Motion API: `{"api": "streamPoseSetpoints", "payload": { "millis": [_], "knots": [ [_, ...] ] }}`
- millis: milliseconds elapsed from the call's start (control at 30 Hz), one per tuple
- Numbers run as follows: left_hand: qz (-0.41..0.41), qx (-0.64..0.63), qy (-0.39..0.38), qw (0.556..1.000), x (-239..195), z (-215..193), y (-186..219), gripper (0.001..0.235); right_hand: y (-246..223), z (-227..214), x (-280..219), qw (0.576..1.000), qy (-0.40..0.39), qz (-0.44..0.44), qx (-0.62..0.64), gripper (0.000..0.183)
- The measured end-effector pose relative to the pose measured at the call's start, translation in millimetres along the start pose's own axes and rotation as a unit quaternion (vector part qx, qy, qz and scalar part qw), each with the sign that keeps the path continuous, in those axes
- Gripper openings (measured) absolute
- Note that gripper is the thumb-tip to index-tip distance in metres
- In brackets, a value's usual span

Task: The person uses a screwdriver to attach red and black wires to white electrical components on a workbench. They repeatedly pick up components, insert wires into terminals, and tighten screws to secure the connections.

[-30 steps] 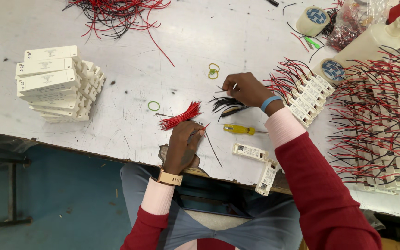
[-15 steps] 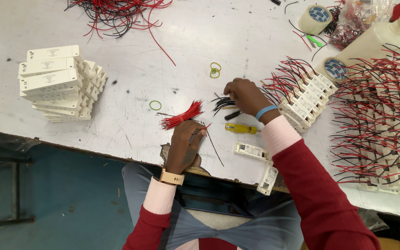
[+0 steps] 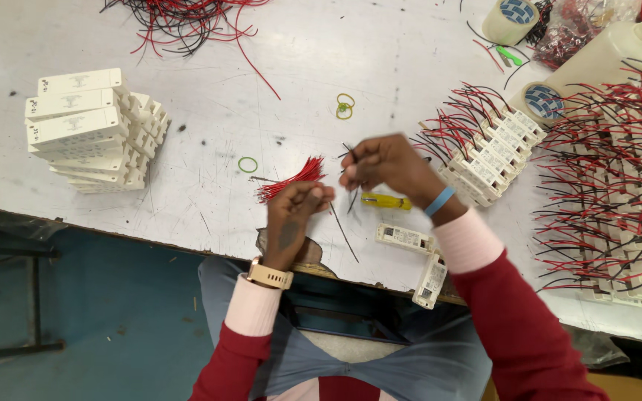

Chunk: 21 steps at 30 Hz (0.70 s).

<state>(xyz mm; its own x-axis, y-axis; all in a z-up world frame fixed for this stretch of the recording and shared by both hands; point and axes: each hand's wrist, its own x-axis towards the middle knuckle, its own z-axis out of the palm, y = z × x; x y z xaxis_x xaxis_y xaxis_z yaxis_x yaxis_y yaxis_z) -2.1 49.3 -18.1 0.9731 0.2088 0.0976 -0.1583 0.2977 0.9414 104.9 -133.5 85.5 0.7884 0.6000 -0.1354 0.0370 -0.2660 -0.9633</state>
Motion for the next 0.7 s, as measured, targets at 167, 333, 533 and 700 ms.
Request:
{"api": "streamPoseSetpoints", "payload": {
  "millis": [167,333,533,700],
  "knots": [
    [-0.114,-0.028,0.002,0.993,-3.4,13.2,1.3,0.020,25.6,23.8,-11.6,0.995,0.079,0.039,0.040,0.015],
    [-0.101,0.022,-0.015,0.995,1.1,16.2,-11.0,0.019,39.9,23.6,-17.7,0.992,0.100,0.041,0.065,0.017],
    [-0.039,0.119,-0.008,0.992,9.0,15.3,-16.9,0.013,47.4,19.8,-16.7,0.989,0.120,0.067,0.056,0.014],
    [0.005,0.197,0.031,0.980,10.8,15.6,-12.1,0.014,40.2,23.2,-19.0,0.988,0.102,0.088,0.079,0.019]
  ]
}}
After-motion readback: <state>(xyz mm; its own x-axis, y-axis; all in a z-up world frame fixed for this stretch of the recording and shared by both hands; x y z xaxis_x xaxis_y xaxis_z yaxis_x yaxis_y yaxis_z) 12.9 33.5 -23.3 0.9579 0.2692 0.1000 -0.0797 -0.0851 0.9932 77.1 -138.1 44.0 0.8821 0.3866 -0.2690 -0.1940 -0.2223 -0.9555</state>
